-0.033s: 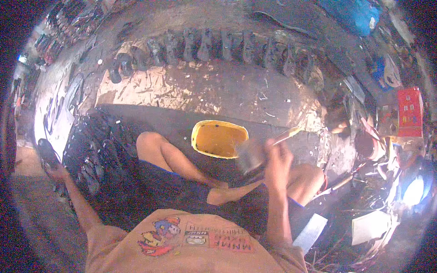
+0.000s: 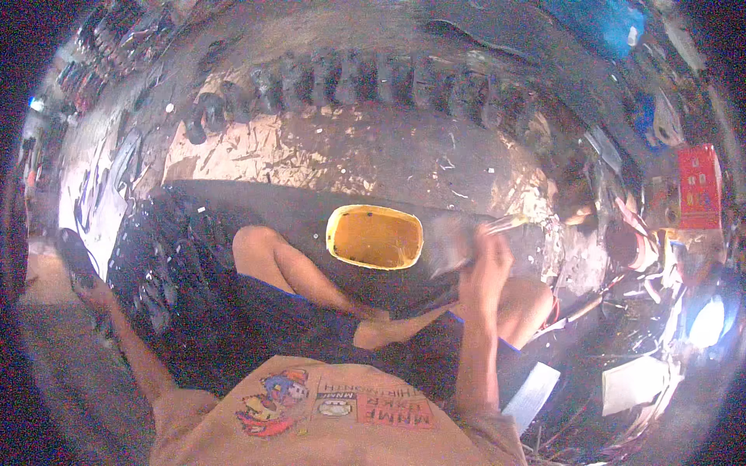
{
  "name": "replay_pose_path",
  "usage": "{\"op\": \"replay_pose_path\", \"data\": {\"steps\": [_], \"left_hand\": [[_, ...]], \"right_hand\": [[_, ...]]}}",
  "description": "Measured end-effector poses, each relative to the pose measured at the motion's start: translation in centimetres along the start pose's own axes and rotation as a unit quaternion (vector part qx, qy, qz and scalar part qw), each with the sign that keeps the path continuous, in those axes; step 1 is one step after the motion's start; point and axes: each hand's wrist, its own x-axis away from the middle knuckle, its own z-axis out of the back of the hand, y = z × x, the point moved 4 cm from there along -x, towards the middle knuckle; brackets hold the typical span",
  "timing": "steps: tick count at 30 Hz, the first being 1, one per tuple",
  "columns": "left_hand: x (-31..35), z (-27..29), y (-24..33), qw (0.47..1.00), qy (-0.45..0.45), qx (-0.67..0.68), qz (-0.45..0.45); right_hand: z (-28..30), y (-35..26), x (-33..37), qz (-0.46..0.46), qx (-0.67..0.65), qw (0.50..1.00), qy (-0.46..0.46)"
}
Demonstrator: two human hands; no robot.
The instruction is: The person sits on the floor and repeatedly paints the soles of black flip-flops with a dark substance using a brush. They pick up each slipper, apply the coating, and place it in a growing row on the floor.
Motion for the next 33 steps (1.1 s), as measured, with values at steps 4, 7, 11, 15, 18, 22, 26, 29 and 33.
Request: {"op": "replay_pose_path", "data": {"steps": [4, 7, 11, 15, 18, 22, 26, 29, 33], "left_hand": [[12.2, 12.8, 13.1, 0.937, -0.098, 0.279, -0.186], [29.0, 16.0, 17.9, 0.821, -0.44, 0.25, -0.263], [41.1, 16.6, 19.3, 0.701, -0.587, 0.393, -0.097], [42.9, 17.6, 17.7, 0.823, -0.366, 0.197, -0.388], [44.9, 21.0, 19.2, 0.788, -0.321, 0.137, -0.507], [44.1, 17.0, 18.7, 0.785, -0.367, 0.249, -0.432], [44.3, 17.7, 24.0, 0.503, -0.649, 0.57, 0.023], [47.1, 19.2, 27.8, 0.241, -0.682, 0.674, 0.151], [48.9, 21.7, 29.9, 0.188, -0.699, 0.672, 0.154]], "right_hand": [[-2.4, -4.3, -2.4, -0.087, -0.328, 0.94, 0.021], [-4.2, -3.4, -2.9, -0.158, -0.433, 0.887, 0.009], [-5.1, -3.5, -2.9, -0.224, -0.539, 0.807, -0.086], [-5.1, -2.8, -2.6, -0.251, -0.576, 0.771, -0.106], [-5.8, -2.1, -2.4, -0.271, -0.592, 0.752, -0.107], [-5.6, -2.6, -1.0, -0.247, -0.557, 0.788, -0.089], [-5.8, -3.2, -0.9, -0.138, -0.38, 0.91, -0.093], [-8.3, -5.3, -0.8, -0.059, -0.311, 0.947, -0.059], [-11.5, -9.7, 1.0, 0.185, -0.018, 0.982, -0.019]]}}
